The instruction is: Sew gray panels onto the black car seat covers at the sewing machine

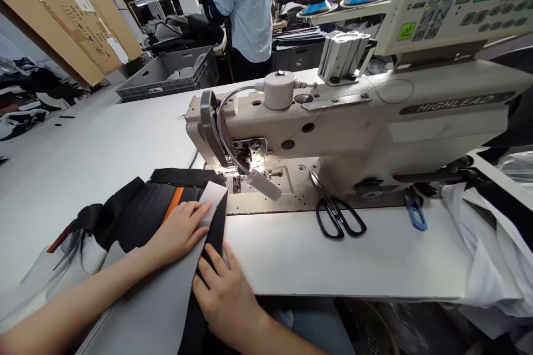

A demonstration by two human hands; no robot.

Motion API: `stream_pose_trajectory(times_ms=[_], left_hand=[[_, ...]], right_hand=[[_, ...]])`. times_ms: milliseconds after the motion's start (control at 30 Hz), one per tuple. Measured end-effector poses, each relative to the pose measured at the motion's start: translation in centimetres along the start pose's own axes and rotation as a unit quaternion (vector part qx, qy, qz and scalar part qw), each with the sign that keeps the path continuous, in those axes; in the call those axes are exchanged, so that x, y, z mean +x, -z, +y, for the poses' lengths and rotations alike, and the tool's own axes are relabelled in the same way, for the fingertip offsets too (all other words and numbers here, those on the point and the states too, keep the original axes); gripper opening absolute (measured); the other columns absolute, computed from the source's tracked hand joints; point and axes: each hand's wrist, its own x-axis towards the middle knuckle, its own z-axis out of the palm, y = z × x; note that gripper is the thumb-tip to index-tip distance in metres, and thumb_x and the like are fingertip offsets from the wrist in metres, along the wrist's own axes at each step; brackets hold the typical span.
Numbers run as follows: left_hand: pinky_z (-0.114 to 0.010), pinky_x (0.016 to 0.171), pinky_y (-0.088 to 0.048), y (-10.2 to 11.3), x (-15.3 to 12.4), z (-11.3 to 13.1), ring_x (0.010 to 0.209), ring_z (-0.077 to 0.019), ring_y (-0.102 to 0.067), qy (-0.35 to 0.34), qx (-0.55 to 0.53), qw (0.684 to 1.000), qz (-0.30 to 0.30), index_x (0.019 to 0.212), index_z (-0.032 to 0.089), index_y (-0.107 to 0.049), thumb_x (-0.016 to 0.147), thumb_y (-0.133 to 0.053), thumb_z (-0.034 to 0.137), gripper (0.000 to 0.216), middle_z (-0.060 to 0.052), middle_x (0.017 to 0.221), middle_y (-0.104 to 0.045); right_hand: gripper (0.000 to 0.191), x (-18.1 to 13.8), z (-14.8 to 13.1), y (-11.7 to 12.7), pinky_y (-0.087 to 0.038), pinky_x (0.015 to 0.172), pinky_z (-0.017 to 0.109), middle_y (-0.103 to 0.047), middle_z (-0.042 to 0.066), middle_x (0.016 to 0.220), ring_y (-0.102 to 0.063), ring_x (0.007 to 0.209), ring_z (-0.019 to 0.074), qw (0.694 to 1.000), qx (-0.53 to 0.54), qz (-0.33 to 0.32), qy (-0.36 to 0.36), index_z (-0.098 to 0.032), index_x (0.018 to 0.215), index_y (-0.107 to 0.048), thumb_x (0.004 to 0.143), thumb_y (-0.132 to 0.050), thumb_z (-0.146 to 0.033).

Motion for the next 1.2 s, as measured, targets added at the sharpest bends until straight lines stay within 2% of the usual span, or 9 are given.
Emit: stream_pose_trajectory(times_ms=[67, 133, 267, 367, 467, 533, 767, 1000, 1200], left_hand=[[-0.043, 0.086, -0.045, 0.0, 1.9, 0.1, 0.095, -0.0273, -0.052, -0.009, -0.003, 1.0, -0.012, 0.135, 0.012, -0.043, 0.094, -0.041, 0.033, 0.047, -0.014, 0.104, -0.057], [-0.041, 0.084, -0.045, 0.0, 3.2, 0.7, 0.092, -0.0266, -0.053, -0.019, -0.014, 1.0, -0.011, 0.134, 0.009, -0.044, 0.095, -0.038, 0.032, 0.045, -0.013, 0.098, -0.058], [-0.041, 0.08, -0.048, 0.0, 3.3, 2.2, 0.086, -0.0249, -0.054, -0.034, -0.044, 0.998, 0.007, 0.132, 0.007, -0.045, 0.097, -0.031, 0.032, 0.046, -0.013, 0.095, -0.056], [-0.041, 0.083, -0.05, 0.3, 2.8, 2.7, 0.094, -0.0255, -0.056, -0.044, -0.065, 0.997, 0.003, 0.13, 0.009, -0.048, 0.096, -0.03, 0.031, 0.044, -0.016, 0.109, -0.055], [-0.04, 0.095, -0.047, 0.6, 3.1, 2.5, 0.118, -0.0277, -0.05, -0.069, -0.078, 0.994, -0.014, 0.13, 0.009, -0.047, 0.096, -0.029, 0.032, 0.044, -0.019, 0.14, -0.039], [-0.04, 0.097, -0.046, 0.6, 3.8, 2.3, 0.124, -0.0283, -0.047, -0.076, -0.062, 0.995, -0.033, 0.133, 0.008, -0.044, 0.097, -0.027, 0.033, 0.047, -0.018, 0.148, -0.031], [-0.039, 0.095, -0.047, 0.1, 5.3, 2.9, 0.123, -0.0287, -0.049, -0.054, 0.028, 0.998, -0.024, 0.138, 0.004, -0.039, 0.095, -0.03, 0.033, 0.053, -0.017, 0.147, -0.035], [-0.037, 0.091, -0.049, 0.9, 5.6, 3.6, 0.112, -0.0261, -0.056, -0.026, 0.016, 0.999, -0.044, 0.141, 0.007, -0.033, 0.094, -0.032, 0.034, 0.055, -0.013, 0.151, -0.029], [-0.039, 0.094, -0.048, 0.8, 6.0, 3.8, 0.12, -0.0277, -0.051, -0.02, 0.002, 0.999, -0.05, 0.141, 0.007, -0.035, 0.094, -0.032, 0.034, 0.055, -0.013, 0.151, -0.029]], right_hand=[[0.028, -0.2, 0.2, 0.1, -0.031, 0.108, 0.056, -0.057, 0.012, 0.125, -0.042, 0.126, 0.0307, 1.0, 0.003, -0.012, 0.002, -0.015, 0.111, -0.062, 0.088, -0.049, -0.022], [0.026, -0.4, 0.3, -0.1, -0.032, 0.108, 0.055, -0.06, 0.012, 0.119, -0.044, 0.125, 0.0312, 1.0, -0.007, 0.012, 0.004, -0.014, 0.108, -0.064, 0.088, -0.049, -0.019], [0.024, -0.8, 0.2, -0.5, -0.034, 0.108, 0.052, -0.064, 0.011, 0.106, -0.046, 0.12, 0.031, 0.999, -0.015, 0.048, -0.003, -0.014, 0.1, -0.067, 0.089, -0.046, -0.016], [0.023, -0.9, 0.3, -0.4, -0.034, 0.107, 0.052, -0.064, 0.011, 0.104, -0.046, 0.12, 0.0317, 0.999, -0.015, 0.039, 0.001, -0.014, 0.099, -0.067, 0.09, -0.046, -0.018], [0.022, -0.7, 0.9, 0.0, -0.034, 0.107, 0.052, -0.063, 0.011, 0.104, -0.047, 0.119, 0.0316, 0.999, -0.013, 0.03, 0.006, -0.013, 0.101, -0.067, 0.089, -0.049, -0.017], [0.019, -0.5, 1.3, 0.3, -0.035, 0.107, 0.051, -0.064, 0.011, 0.102, -0.05, 0.116, 0.0307, 0.999, -0.018, 0.028, 0.007, -0.012, 0.098, -0.067, 0.087, -0.051, -0.015], [0.014, -0.3, 1.7, 0.9, -0.042, 0.102, 0.045, -0.064, 0.013, 0.102, -0.054, 0.111, 0.0311, 0.997, -0.057, 0.047, 0.011, -0.01, 0.085, -0.066, 0.083, -0.052, -0.01], [0.015, -0.9, 1.9, 0.7, -0.044, 0.101, 0.046, -0.065, 0.013, 0.098, -0.056, 0.109, 0.0324, 0.997, -0.057, 0.051, 0.015, -0.01, 0.081, -0.066, 0.082, -0.051, -0.009], [0.016, -1.1, 2.3, 0.9, -0.043, 0.101, 0.046, -0.065, 0.013, 0.098, -0.056, 0.11, 0.0311, 0.997, -0.052, 0.053, 0.018, -0.01, 0.081, -0.066, 0.082, -0.05, -0.008]])
